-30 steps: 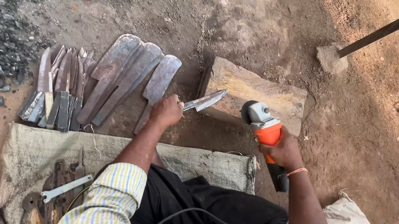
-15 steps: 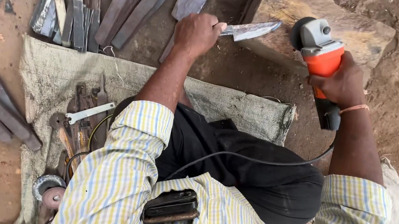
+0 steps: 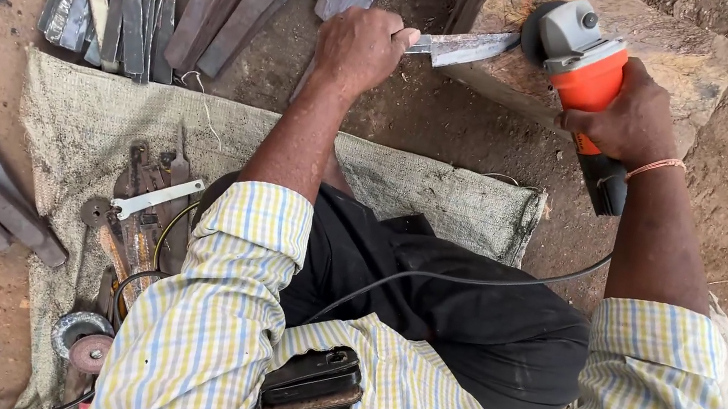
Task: Grinding and sharpening metal blades using an angle grinder.
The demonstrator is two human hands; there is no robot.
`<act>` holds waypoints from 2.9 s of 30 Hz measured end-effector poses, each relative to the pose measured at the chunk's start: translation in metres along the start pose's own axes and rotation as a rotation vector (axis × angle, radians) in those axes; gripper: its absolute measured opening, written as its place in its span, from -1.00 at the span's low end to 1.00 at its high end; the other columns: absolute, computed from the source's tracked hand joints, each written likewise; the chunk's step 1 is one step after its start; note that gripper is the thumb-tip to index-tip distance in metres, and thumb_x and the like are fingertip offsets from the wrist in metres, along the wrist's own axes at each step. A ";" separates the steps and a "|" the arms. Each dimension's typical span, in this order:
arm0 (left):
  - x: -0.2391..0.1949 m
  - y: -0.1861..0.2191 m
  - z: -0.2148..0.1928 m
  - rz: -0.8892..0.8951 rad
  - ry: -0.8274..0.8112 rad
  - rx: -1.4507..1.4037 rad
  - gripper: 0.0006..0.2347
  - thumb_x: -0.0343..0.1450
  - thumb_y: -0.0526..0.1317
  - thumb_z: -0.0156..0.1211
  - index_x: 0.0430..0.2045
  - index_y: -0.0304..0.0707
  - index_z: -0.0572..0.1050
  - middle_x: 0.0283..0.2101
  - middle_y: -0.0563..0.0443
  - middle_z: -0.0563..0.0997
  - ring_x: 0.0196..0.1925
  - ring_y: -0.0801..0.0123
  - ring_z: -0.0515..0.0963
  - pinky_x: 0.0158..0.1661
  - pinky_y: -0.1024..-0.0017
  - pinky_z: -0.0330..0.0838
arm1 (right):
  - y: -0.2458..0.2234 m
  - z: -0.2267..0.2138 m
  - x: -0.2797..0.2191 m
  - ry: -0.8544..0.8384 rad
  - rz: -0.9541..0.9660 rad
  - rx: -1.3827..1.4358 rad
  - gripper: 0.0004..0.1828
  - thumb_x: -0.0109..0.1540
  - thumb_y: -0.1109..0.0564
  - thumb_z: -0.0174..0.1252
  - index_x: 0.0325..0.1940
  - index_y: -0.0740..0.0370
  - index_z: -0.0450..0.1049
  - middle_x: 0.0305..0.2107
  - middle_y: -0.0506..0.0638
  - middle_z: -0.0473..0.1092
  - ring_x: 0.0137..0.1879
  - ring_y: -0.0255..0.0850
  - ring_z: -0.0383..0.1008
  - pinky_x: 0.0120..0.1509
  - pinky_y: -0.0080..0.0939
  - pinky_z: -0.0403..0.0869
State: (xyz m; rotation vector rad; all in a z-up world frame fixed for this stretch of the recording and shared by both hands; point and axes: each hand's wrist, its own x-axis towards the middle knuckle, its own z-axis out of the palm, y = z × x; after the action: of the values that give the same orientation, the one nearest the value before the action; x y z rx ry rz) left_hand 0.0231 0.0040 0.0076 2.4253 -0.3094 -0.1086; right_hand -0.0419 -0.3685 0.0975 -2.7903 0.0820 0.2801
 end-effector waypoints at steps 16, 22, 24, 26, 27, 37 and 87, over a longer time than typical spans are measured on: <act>0.002 -0.003 0.005 0.013 0.012 0.025 -0.67 0.48 0.06 0.23 -0.59 -0.11 0.65 -0.74 0.06 0.50 -0.70 0.37 0.44 -0.56 0.19 0.38 | -0.009 0.002 0.007 -0.024 0.048 -0.046 -0.10 -0.03 -0.05 0.60 0.23 0.39 0.34 -0.11 0.32 0.54 -0.04 0.08 0.62 0.09 -0.02 0.62; 0.004 -0.006 0.011 0.053 0.049 0.031 -0.69 0.47 0.06 0.23 -0.58 -0.10 0.67 -0.73 0.08 0.51 -0.69 0.37 0.47 -0.58 0.16 0.38 | -0.036 -0.006 -0.005 -0.107 0.131 -0.159 -0.10 -0.05 -0.05 0.61 0.19 0.41 0.33 -0.16 0.37 0.52 -0.08 0.14 0.60 0.06 0.03 0.62; 0.004 -0.005 0.008 0.041 0.030 0.024 -0.69 0.47 0.07 0.23 -0.56 -0.10 0.67 -0.73 0.06 0.51 -0.69 0.35 0.48 -0.57 0.17 0.39 | -0.022 0.002 -0.002 -0.079 0.098 -0.100 -0.08 -0.05 -0.05 0.59 0.22 0.41 0.32 -0.14 0.36 0.52 -0.08 0.12 0.60 0.06 0.01 0.62; 0.003 -0.004 0.008 0.031 0.013 0.018 -0.69 0.46 0.07 0.23 -0.54 -0.10 0.67 -0.74 0.05 0.51 -0.70 0.34 0.48 -0.57 0.17 0.40 | -0.017 0.003 0.000 -0.046 0.066 -0.042 -0.06 -0.05 -0.05 0.58 0.25 0.41 0.31 -0.11 0.34 0.52 -0.07 0.11 0.61 0.06 -0.01 0.62; 0.003 -0.004 0.008 0.036 0.017 0.026 -0.69 0.47 0.07 0.23 -0.55 -0.11 0.67 -0.74 0.05 0.51 -0.69 0.34 0.48 -0.57 0.17 0.39 | -0.019 0.000 0.001 -0.041 0.086 -0.085 -0.09 -0.05 -0.06 0.58 0.21 0.41 0.33 -0.12 0.35 0.52 -0.06 0.14 0.60 0.07 0.01 0.61; 0.001 0.006 -0.004 -0.036 -0.062 -0.004 -0.69 0.49 0.06 0.19 -0.55 -0.10 0.65 -0.68 0.02 0.55 -0.65 0.32 0.50 -0.53 0.16 0.40 | -0.039 -0.002 -0.003 -0.046 0.122 -0.072 -0.07 -0.06 -0.05 0.58 0.23 0.42 0.32 -0.09 0.37 0.50 -0.02 0.14 0.59 0.13 -0.01 0.59; 0.000 0.012 -0.003 -0.119 -0.128 -0.043 -0.70 0.48 0.07 0.16 -0.51 -0.08 0.64 -0.60 0.07 0.57 -0.55 0.33 0.52 -0.41 0.16 0.39 | -0.118 0.008 -0.036 -0.182 0.237 -0.114 -0.04 0.00 0.01 0.54 0.31 0.41 0.19 -0.11 0.36 0.48 -0.06 0.15 0.59 0.03 -0.03 0.62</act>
State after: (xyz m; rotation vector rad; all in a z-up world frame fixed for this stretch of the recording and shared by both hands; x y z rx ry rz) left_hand 0.0212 -0.0034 0.0174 2.3981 -0.2172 -0.3213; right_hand -0.0684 -0.2536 0.1358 -2.8525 0.3651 0.6123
